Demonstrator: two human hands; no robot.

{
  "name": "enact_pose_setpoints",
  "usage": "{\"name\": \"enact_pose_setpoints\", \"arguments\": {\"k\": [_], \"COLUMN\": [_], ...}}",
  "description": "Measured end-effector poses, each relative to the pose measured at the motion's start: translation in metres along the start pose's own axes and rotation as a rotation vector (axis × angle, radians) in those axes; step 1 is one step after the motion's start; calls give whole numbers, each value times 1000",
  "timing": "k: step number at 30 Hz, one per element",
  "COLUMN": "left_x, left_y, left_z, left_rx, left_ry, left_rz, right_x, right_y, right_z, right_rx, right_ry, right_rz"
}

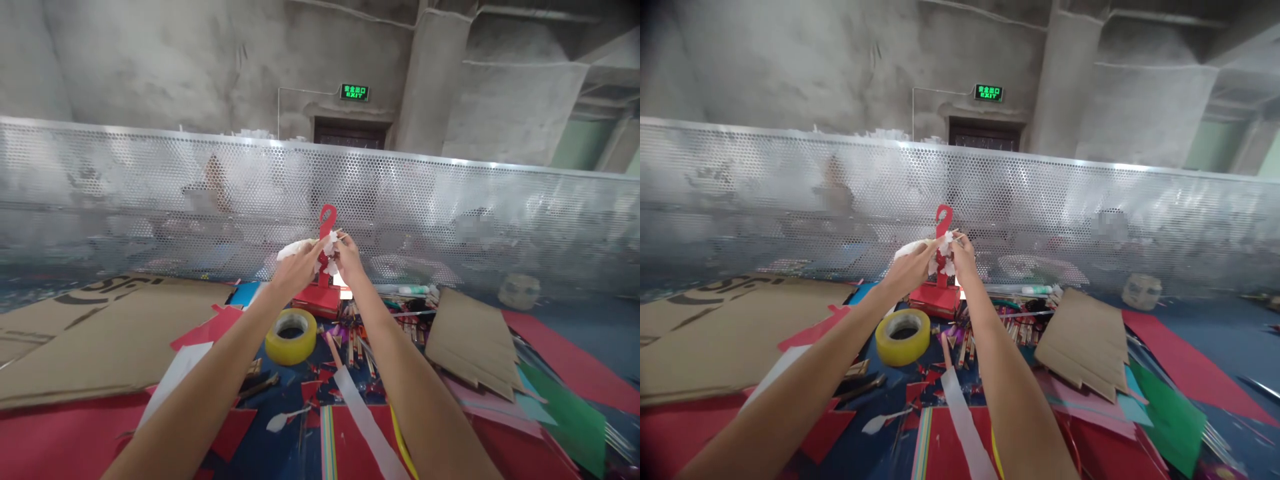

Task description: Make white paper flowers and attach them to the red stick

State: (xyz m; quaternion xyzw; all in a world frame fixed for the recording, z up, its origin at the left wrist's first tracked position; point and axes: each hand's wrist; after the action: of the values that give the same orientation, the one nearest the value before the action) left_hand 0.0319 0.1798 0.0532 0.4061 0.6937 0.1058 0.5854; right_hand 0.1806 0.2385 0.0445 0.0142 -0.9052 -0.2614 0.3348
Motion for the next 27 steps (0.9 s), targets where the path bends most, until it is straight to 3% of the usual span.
{"name": "enact_pose_setpoints", "arguments": {"k": [7,13,17,27], "left_x": [-2,-4,-11,-32], "left_y": [2,1,0,3], "left_z": [2,0,3,3], "left_rx": [69,223,230,232], "left_ry": [78,156,171,209], "left_rz": [-8,-30,-67,-10], "right_x": [1,11,20,17], "right_y": [-1,-2,-3,0], "right_z": [-5,-7,-13,-8], "right_rx": [65,34,104,51], "right_ry": [98,22,-57,-116], "right_rz": [22,63,195,147]}}
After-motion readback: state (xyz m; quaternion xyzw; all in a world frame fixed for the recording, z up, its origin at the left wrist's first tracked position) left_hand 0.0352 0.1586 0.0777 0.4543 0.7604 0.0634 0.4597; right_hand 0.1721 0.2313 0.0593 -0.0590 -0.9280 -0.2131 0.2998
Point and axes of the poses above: each hand's wrist, its own y-axis towards the middle knuckle, its own x-axis out of the palm, z = x × y, and after that the axes turned 12 degrees about y, right-handed
